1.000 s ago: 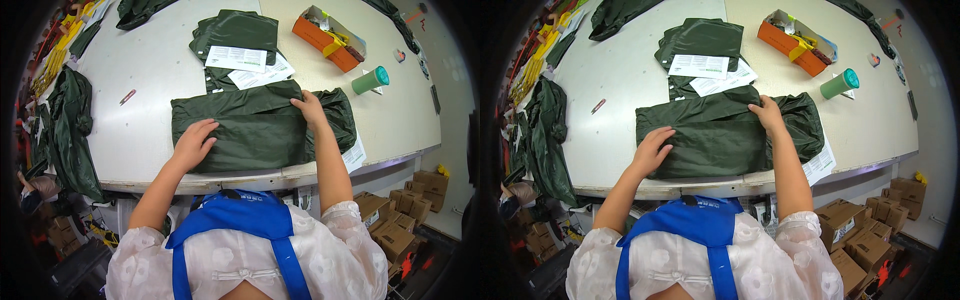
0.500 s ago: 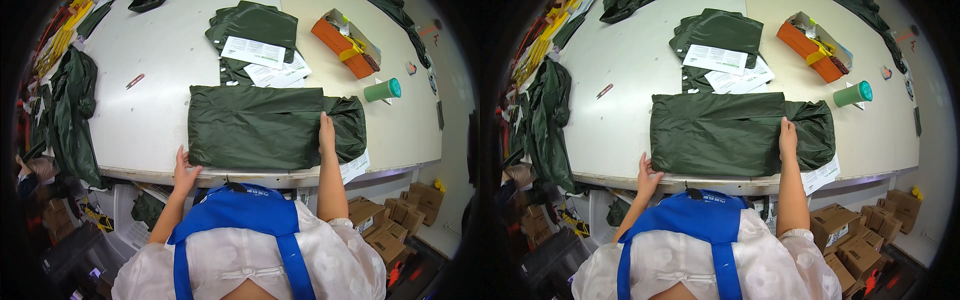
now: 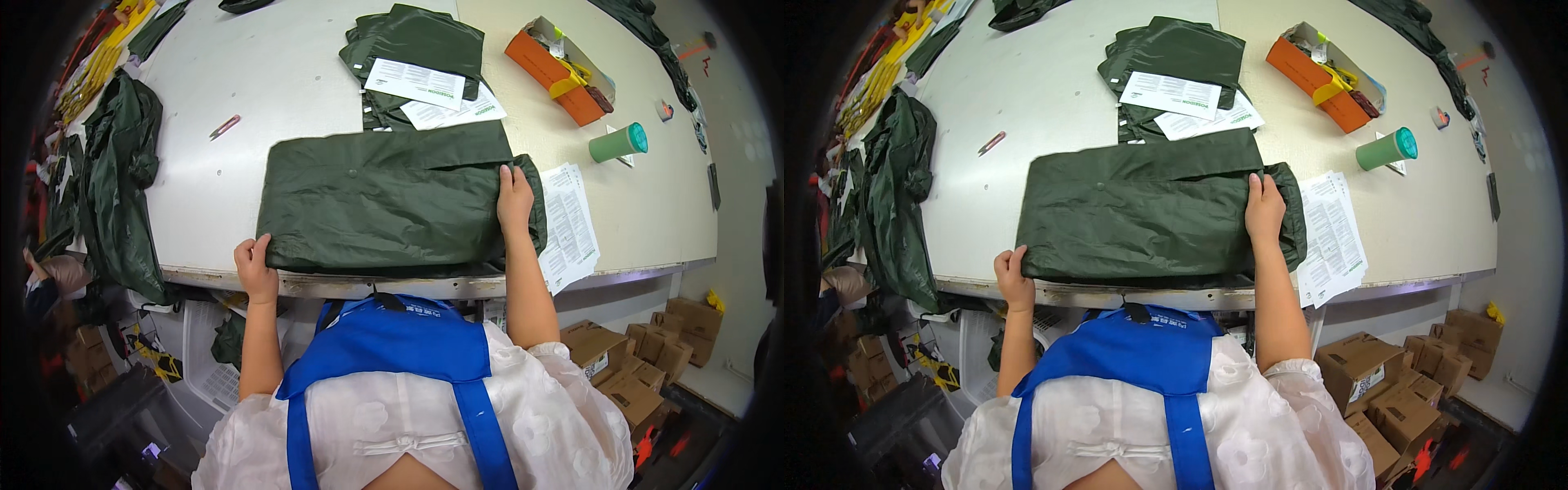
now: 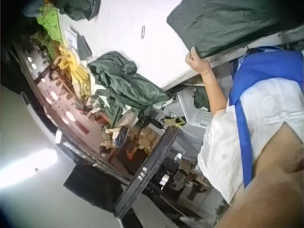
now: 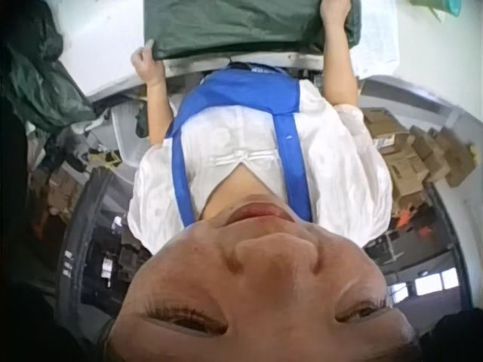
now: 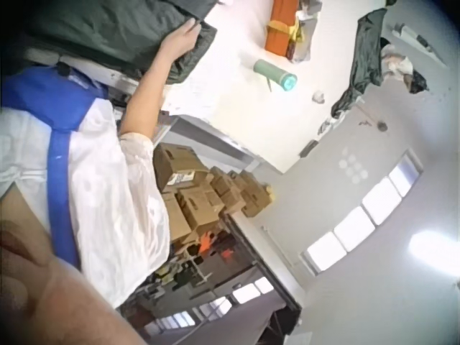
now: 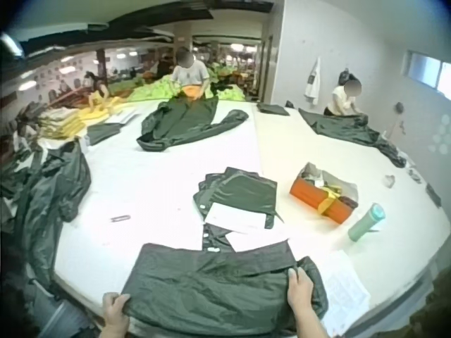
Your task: The person folds a green jacket on a white table. They smooth the fabric, fold the sleeves inward, and fold the body into a compact rectangle. The folded jacket is placed on a stack of similar folded items.
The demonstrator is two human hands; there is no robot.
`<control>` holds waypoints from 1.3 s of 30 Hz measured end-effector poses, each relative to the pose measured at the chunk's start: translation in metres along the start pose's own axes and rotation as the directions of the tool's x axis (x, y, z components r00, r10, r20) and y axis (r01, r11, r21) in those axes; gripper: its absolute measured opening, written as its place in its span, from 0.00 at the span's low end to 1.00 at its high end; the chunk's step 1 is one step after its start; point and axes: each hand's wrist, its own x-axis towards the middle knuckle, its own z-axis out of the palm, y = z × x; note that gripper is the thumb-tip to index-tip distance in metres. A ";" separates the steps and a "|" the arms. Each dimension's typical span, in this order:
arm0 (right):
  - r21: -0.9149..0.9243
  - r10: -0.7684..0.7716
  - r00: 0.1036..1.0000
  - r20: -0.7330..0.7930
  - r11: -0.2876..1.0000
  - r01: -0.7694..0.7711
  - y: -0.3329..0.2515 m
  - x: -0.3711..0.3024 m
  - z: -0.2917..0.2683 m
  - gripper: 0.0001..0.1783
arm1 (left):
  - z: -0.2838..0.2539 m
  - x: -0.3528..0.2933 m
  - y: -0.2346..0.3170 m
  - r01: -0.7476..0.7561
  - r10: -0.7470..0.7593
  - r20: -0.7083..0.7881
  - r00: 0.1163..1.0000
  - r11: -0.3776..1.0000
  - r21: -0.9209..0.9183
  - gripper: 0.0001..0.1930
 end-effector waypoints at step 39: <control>-0.184 0.218 0.967 0.130 0.964 -0.193 0.050 0.005 -0.045 0.24 | -0.005 -0.036 0.000 0.191 -0.134 0.484 0.865 0.979 -0.071 0.44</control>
